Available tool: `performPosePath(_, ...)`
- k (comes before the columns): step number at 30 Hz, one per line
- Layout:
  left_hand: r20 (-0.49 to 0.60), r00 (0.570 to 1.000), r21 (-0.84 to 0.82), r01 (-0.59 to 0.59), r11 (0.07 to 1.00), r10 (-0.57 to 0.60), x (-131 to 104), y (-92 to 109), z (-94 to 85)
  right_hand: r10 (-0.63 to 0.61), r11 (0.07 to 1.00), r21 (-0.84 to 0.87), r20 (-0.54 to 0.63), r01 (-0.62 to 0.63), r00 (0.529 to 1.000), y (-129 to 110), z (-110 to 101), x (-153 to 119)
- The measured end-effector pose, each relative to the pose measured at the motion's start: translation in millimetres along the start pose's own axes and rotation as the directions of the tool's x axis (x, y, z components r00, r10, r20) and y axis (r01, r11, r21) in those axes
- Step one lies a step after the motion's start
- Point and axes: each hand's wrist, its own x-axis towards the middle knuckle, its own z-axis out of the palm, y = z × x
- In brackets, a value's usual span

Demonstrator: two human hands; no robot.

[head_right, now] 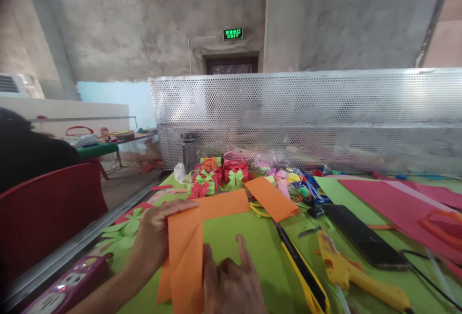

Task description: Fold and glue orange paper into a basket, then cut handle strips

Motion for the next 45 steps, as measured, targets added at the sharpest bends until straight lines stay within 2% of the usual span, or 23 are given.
performPosePath(2, 0.007, 1.000, 0.007, -0.012, 1.000, 0.012, 0, 0, -0.2, 0.002, 1.000, -0.016, -0.026, -0.003, 1.000, -2, 1, 0)
performPosePath(6, 0.017, 0.997, 0.072, -0.075, 0.995, 0.074, -2, 0, -0.1, 0.085, 0.996, -0.036, -0.066, -0.087, 0.994, -5, 1, 2)
performPosePath(8, 0.010, 0.996, 0.092, -0.085, 0.992, 0.084, -3, 1, 0.3, 0.051, 0.998, -0.016, -0.080, -0.053, 0.995, -4, -2, 4)
performPosePath(11, -0.008, 0.998, 0.104, -0.068, 0.992, 0.069, -3, 1, 1.1, -0.041, 0.999, -0.029, -0.170, 0.036, 0.985, 0, -9, 10)
performPosePath(14, 0.000, 1.000, 0.107, -0.002, 0.994, 0.002, -2, 2, 1.1, -0.061, 0.996, -0.073, -0.250, 0.044, 0.966, 0, -12, 15)
performPosePath(17, 0.030, 0.993, 0.097, 0.107, 0.990, -0.111, -2, 3, 0.1, -0.020, 0.996, -0.088, -0.294, -0.007, 0.956, -4, -10, 16)
performPosePath(19, 0.043, 0.990, 0.096, 0.133, 0.986, -0.137, -2, 4, -0.5, 0.002, 0.995, -0.092, -0.298, -0.030, 0.955, -5, -8, 15)
performPosePath(24, 0.050, 0.999, 0.143, 0.004, 0.990, -0.012, -2, 2, -0.7, -0.052, 0.997, -0.059, -0.194, 0.041, 0.980, -2, -9, 10)
performPosePath(28, 0.067, 0.996, 0.175, -0.069, 0.982, 0.058, -2, -4, -0.5, -0.057, 0.998, -0.048, -0.124, 0.052, 0.991, 0, -11, 9)
performPosePath(36, 0.171, 0.948, 0.309, -0.310, 0.899, 0.269, -6, -12, -2.9, -0.060, 0.994, -0.106, -0.184, 0.041, 0.981, 1, -15, 13)
performPosePath(45, 0.186, 0.944, 0.314, -0.321, 0.893, 0.274, -5, -11, -4.3, -0.067, 0.990, -0.135, -0.238, 0.035, 0.969, -1, -16, 15)
